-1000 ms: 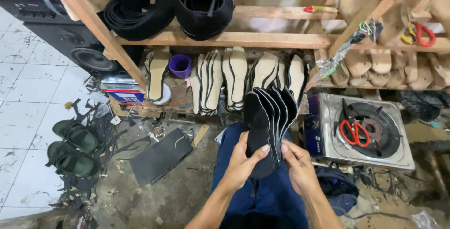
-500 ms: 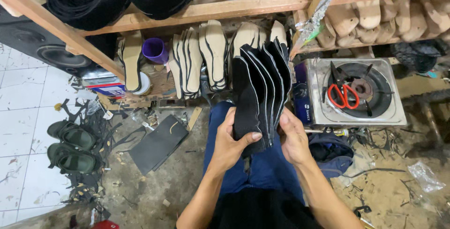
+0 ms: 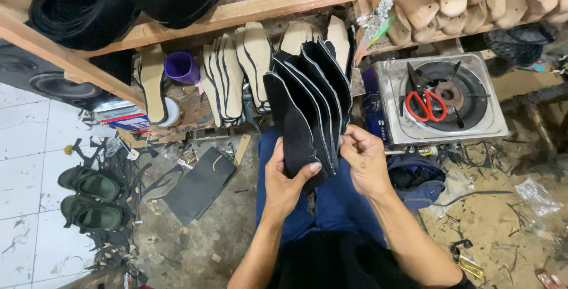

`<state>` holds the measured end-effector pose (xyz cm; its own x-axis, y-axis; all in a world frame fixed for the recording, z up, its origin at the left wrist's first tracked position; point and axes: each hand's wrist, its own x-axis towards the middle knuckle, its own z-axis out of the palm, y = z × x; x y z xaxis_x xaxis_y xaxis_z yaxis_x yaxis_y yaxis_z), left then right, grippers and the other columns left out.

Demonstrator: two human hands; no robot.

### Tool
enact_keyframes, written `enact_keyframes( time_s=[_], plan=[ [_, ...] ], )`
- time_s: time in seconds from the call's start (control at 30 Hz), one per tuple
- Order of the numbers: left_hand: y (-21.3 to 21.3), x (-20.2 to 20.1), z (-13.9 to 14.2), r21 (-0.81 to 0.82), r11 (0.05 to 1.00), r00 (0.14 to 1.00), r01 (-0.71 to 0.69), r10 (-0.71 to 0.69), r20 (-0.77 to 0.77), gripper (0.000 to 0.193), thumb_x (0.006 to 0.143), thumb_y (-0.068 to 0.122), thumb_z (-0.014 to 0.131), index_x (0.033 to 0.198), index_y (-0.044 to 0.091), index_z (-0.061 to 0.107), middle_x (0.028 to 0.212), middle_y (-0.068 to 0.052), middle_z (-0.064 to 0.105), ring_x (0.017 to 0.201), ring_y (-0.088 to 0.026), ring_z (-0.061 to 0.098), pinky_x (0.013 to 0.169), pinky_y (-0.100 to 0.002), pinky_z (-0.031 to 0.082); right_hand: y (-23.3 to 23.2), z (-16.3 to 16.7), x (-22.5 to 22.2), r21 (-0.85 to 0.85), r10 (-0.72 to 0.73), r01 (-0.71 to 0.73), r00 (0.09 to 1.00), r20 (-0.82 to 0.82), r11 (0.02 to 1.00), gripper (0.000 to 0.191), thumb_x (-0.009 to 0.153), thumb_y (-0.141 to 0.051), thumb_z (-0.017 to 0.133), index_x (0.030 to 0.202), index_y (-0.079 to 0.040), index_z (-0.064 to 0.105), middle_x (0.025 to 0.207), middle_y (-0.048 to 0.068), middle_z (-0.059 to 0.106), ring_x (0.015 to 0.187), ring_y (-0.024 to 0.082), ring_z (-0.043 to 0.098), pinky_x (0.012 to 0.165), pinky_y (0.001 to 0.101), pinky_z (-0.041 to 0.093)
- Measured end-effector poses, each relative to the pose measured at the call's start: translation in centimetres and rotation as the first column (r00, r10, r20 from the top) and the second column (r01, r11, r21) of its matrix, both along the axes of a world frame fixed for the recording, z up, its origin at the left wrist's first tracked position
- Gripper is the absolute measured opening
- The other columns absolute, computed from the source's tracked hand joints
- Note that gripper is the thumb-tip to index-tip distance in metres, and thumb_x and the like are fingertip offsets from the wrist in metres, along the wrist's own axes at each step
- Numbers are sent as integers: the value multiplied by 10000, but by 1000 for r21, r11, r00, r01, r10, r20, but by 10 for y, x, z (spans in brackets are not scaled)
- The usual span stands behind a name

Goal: The person sits on the floor and stacks beige shoe insoles and black shoe uppers on a wooden shelf. They pick up each component, align it with the stack, and place it back on the shelf repeatedly.

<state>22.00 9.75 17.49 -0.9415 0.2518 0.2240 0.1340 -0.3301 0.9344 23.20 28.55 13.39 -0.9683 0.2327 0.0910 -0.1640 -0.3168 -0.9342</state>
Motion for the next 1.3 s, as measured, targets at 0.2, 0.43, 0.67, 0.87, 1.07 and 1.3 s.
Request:
enact_keyframes(
  time_s=[0.2,0.43,0.67,0.87,1.07,1.3],
  plan=[
    [-1,0,-2,28,998,995,-55,52,79,411,845,-2,800,1223,-10,639,1099,-27,663,1027,-128,655,953,-280,532,-2,11,2,-19,-52,52,999,6,998,70,922,47,704,941,-10,667,850,-7,692,768,48,601,737,220,479],
    [-4,-3,-9,83,995,992,-50,40,117,427,883,-9,790,1260,-15,589,1103,-75,719,996,-137,688,919,-293,576,-19,37,2,-366,77,-124,987,-139,922,190,1029,-127,599,1202,-58,568,1227,63,669,1157,147,654,1055,328,509],
    [-19,-9,-9,110,979,981,-170,158,109,533,879,-7,768,1353,-6,524,1176,-52,675,1056,-126,655,963,-275,537,13,38,-7,-563,-46,-105,968,-248,820,158,1069,-252,545,1124,-104,547,1002,42,664,844,165,672,719,301,537],
    [-34,-14,-10,92,961,965,-262,261,21,589,889,10,759,1421,7,505,1232,-30,648,1114,-111,621,1005,-255,498,74,27,-13,-892,5,-401,912,-409,210,152,1100,-77,483,1191,32,537,808,37,550,585,142,532,535,245,389],
    [-30,-12,-12,206,952,967,-228,197,161,556,893,8,774,1384,-6,514,1181,-56,675,1035,-130,657,937,-286,546,73,28,-16,-844,-22,-512,857,-515,-159,185,1109,-38,404,1207,87,500,771,85,541,560,162,514,643,241,465],
    [-13,-11,-10,339,929,954,-146,41,298,542,916,96,750,1403,-2,535,1227,-68,688,1093,-152,661,990,-308,534,53,16,-23,-836,216,-538,834,-508,108,254,1144,-126,414,1240,85,518,829,129,591,570,174,533,613,278,476]
  ],
)
